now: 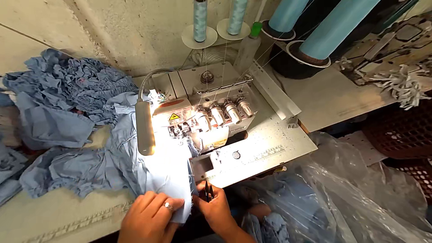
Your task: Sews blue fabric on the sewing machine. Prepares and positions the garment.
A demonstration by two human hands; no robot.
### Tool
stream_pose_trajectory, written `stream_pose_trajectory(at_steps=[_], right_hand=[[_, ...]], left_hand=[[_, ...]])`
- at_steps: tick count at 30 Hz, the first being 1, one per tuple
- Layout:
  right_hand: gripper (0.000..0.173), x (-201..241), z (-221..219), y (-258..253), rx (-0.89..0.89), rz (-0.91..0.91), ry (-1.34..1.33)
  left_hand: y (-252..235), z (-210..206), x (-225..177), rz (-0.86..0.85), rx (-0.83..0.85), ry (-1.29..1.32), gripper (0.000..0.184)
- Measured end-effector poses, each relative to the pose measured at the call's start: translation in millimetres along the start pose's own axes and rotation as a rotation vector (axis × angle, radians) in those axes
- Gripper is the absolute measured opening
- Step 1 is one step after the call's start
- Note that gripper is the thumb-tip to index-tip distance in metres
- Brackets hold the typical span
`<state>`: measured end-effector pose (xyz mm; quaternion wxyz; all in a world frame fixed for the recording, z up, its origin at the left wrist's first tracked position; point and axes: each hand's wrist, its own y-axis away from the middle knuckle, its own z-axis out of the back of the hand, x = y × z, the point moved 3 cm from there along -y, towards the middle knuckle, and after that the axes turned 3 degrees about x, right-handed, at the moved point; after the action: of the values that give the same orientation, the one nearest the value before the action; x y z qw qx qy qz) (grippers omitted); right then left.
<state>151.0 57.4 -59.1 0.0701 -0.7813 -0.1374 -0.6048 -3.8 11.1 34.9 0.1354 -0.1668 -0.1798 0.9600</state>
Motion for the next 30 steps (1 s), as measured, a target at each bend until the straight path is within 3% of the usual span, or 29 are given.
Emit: stream_pose_trajectory(at_steps=[5,13,18,23,25,28,30], right_hand=[[0.007,1.6,3.2,6.1,-0.038,0.013,-0.029],[0.028,8.6,6.4,12.4,0.030,0.086,-0.026],[0.012,7.9,8.4,16.4,0.040,0.137,-0.014],[0.013,4.4,5.3,13.0,0.096,0.156,0.052],[0.011,2.0,-0.9,10.7,0.128,0.161,0.059],[0.008,1.4,-11.1,12.9,0.141,0.024,-0.071],[0.006,1.4,-13.4,13.1,0.158,-0.054,-0.122]], left_hand=[[18.8,-30.0,7.3,0.017,-0.088,-0.024,0.021],[23.0,-32.4,4.1,0.025,-0.120,0.021,0.020],[21.8,-29.0,-1.5,0.056,-0.147,0.171,0.014],[4.9,-11.1,-13.6,0.082,-0.143,0.272,0.015],[-3.1,-21.8,-18.5,0.061,-0.178,0.270,0.019],[4.9,-61.6,5.9,0.004,-0.316,0.230,0.021],[18.4,-79.0,46.2,-0.161,-0.350,0.126,0.014]])
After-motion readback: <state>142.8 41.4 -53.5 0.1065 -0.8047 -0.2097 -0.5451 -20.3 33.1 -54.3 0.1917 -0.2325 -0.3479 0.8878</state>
